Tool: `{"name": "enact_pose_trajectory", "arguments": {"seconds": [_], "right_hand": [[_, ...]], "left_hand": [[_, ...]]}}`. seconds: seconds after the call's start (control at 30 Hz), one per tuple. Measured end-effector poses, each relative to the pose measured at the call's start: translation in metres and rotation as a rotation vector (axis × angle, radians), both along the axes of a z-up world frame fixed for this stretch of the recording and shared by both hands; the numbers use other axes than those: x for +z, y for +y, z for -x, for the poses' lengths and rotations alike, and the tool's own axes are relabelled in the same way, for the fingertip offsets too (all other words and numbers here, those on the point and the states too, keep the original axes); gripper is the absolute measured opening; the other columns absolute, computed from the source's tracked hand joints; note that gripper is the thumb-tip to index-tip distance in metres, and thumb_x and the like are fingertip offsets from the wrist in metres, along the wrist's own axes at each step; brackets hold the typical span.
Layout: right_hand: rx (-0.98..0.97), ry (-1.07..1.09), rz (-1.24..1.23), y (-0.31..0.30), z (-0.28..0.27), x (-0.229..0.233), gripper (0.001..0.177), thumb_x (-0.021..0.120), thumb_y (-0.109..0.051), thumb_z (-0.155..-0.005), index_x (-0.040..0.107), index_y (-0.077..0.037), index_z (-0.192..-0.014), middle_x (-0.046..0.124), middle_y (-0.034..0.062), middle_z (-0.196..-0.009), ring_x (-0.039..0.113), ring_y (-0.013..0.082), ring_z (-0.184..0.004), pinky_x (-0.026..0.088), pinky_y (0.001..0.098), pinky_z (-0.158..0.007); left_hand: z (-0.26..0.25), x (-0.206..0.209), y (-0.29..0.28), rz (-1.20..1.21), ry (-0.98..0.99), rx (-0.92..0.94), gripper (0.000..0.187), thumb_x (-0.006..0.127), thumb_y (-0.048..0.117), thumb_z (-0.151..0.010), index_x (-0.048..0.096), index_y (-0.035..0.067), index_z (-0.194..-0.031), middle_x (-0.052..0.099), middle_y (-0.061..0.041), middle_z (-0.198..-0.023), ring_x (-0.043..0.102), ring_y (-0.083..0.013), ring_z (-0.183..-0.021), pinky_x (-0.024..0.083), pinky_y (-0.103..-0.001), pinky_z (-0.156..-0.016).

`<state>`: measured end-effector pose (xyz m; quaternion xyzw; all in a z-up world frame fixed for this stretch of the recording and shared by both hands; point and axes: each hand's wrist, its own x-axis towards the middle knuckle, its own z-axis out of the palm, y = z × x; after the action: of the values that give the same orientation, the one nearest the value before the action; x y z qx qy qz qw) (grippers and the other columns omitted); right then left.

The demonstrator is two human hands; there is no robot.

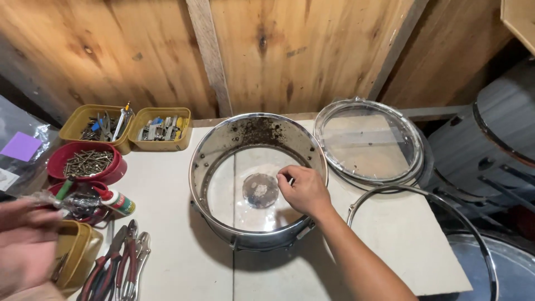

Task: The person places a clear drum head onto a drum shell and secures it with a metal hoop. They then use a pair of scissors to trim the excess plastic material around the edge of the drum head.

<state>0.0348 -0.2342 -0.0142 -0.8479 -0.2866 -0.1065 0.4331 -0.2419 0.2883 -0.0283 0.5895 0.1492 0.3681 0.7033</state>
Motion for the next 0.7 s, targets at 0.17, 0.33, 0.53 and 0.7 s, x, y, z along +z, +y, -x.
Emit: {"name": "enact_pose_trajectory", "arguments": {"seconds": [0.17,0.33,0.53,0.7], "right_hand": [[0.014,-0.042,0.003,0.001,-0.004,-0.007,0.011,0.068,-0.017,-0.085,0.079,-0.015,-0.088,0.076,0.0112,-0.074,0.074,0.0344,-0.076,0.06,0.0436,-0.064],[-0.064,-0.237,-0.346,0.0,-0.001,-0.01,0.015,0.073,-0.011,-0.082,0.082,-0.019,-0.092,0.075,0.0052,-0.072,0.073,0.0272,-0.068,0.059,0.0342,-0.062],[-0.387,-0.349,-0.506,-0.068,0.011,-0.041,0.013,0.071,-0.009,-0.09,0.08,-0.009,-0.098,0.075,0.0086,-0.078,0.071,0.025,-0.068,0.057,0.0334,-0.063],[-0.597,0.102,-0.226,-0.133,-0.014,-0.12,0.018,0.07,-0.017,-0.087,0.081,-0.013,-0.101,0.078,0.0068,-0.096,0.073,0.0229,-0.084,0.056,0.0333,-0.075]], "left_hand": [[-0.104,0.027,-0.161,-0.296,0.161,-0.068,0.038,0.06,0.021,-0.096,0.065,0.008,-0.131,0.067,-0.015,-0.13,0.066,-0.0298,-0.111,0.05,-0.044,-0.102],[-0.193,0.015,-0.294,-0.659,0.441,-0.256,0.032,0.081,0.023,-0.083,0.078,0.018,-0.114,0.079,-0.009,-0.106,0.074,-0.027,-0.106,0.059,-0.037,-0.093],[-0.205,0.005,-0.333,-1.196,0.626,-0.334,0.044,0.072,0.045,-0.085,0.073,0.021,-0.122,0.078,-0.007,-0.104,0.075,-0.0292,-0.103,0.058,-0.046,-0.092],[-0.196,0.05,-0.351,-1.147,0.858,-0.463,0.048,0.067,0.044,-0.09,0.064,0.024,-0.134,0.074,-0.006,-0.116,0.073,-0.0282,-0.107,0.059,-0.047,-0.098]]}}
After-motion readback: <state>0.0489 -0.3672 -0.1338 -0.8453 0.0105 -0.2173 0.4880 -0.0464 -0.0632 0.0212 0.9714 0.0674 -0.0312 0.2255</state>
